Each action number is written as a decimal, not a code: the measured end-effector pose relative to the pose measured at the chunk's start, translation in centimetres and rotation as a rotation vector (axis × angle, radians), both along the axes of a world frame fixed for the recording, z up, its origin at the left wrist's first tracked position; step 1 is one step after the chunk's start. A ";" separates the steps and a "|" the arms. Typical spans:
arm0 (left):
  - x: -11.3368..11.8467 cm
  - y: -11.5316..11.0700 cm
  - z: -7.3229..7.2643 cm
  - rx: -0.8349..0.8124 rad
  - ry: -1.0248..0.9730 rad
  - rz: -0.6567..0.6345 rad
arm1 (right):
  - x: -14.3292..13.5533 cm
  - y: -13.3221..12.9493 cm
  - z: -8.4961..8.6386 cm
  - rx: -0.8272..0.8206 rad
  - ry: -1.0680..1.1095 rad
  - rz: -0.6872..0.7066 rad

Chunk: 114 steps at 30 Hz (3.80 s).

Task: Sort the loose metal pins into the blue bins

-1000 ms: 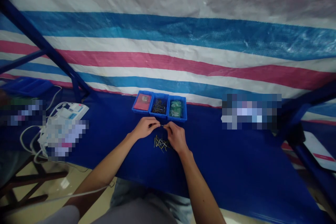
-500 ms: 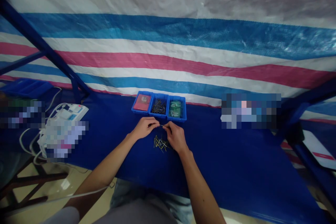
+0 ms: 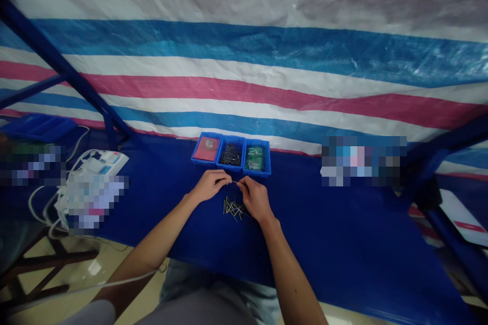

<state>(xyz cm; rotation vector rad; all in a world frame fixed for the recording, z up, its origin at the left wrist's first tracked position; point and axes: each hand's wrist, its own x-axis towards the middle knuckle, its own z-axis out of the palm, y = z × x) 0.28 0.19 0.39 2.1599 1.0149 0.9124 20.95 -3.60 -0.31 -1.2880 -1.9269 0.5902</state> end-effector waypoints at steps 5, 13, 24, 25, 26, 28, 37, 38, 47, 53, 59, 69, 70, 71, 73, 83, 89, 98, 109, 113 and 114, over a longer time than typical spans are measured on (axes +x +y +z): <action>0.0 0.0 0.0 -0.012 -0.016 -0.004 | 0.1 0.0 -0.1 0.004 -0.008 0.014; 0.0 0.0 -0.1 -0.007 -0.020 0.005 | 0.0 0.0 0.0 0.003 -0.002 0.011; -0.1 0.0 0.1 -0.002 -0.006 0.020 | 0.0 -0.1 0.0 0.002 0.042 -0.006; -0.1 0.0 0.0 0.000 0.002 0.020 | 0.0 -0.1 -0.1 0.006 0.048 -0.003; -0.1 -0.1 0.0 0.004 0.010 0.019 | 0.0 0.0 -0.2 0.011 0.053 -0.001; 0.0 -0.2 0.0 0.014 0.028 0.012 | 0.0 0.0 -0.4 0.023 0.062 -0.001; 0.1 -0.5 0.3 0.064 0.109 -0.022 | -0.3 0.1 -0.6 0.071 0.061 0.028; 0.1 -0.5 0.3 0.066 0.110 -0.022 | -0.3 0.2 -0.6 0.074 0.058 0.025; 0.2 -0.6 0.3 0.078 0.136 -0.030 | -0.3 0.3 -0.9 0.078 0.035 0.040; 0.3 -0.6 0.3 0.085 0.135 -0.026 | -0.2 0.1 -0.4 0.064 0.020 0.051; 0.3 -0.6 0.3 0.082 0.132 -0.023 | -0.3 0.0 -0.3 0.062 -0.015 0.039; 0.4 -0.6 0.3 0.083 0.108 -0.016 | -0.2 0.0 -0.1 0.016 -0.108 0.020; 0.4 -0.6 0.3 0.083 0.107 -0.017 | -0.2 0.1 -0.1 0.013 -0.108 0.019; 0.3 -0.6 0.2 0.084 0.107 -0.016 | -0.2 0.1 -0.1 0.012 -0.103 0.017; 0.3 -0.5 0.2 0.085 0.111 -0.009 | -0.2 0.1 -0.1 0.017 -0.075 0.012; 0.3 -0.6 0.3 0.086 0.142 0.009 | -0.4 0.0 0.1 0.069 0.055 0.014; 0.3 -0.4 0.1 0.075 0.136 0.013 | -0.4 0.1 0.2 0.059 0.048 0.015; 0.3 -0.4 0.1 0.080 0.122 0.022 | -0.3 0.1 0.0 0.061 0.026 -0.002; 0.3 -0.3 -0.1 0.080 0.114 0.025 | -0.3 0.1 -0.2 0.077 0.003 -0.023; 0.3 -0.3 0.0 0.078 0.109 0.019 | -0.3 0.2 -0.2 0.074 -0.009 -0.023; 0.3 -0.3 0.0 0.076 0.107 0.020 | -0.3 0.2 -0.1 0.073 -0.014 -0.026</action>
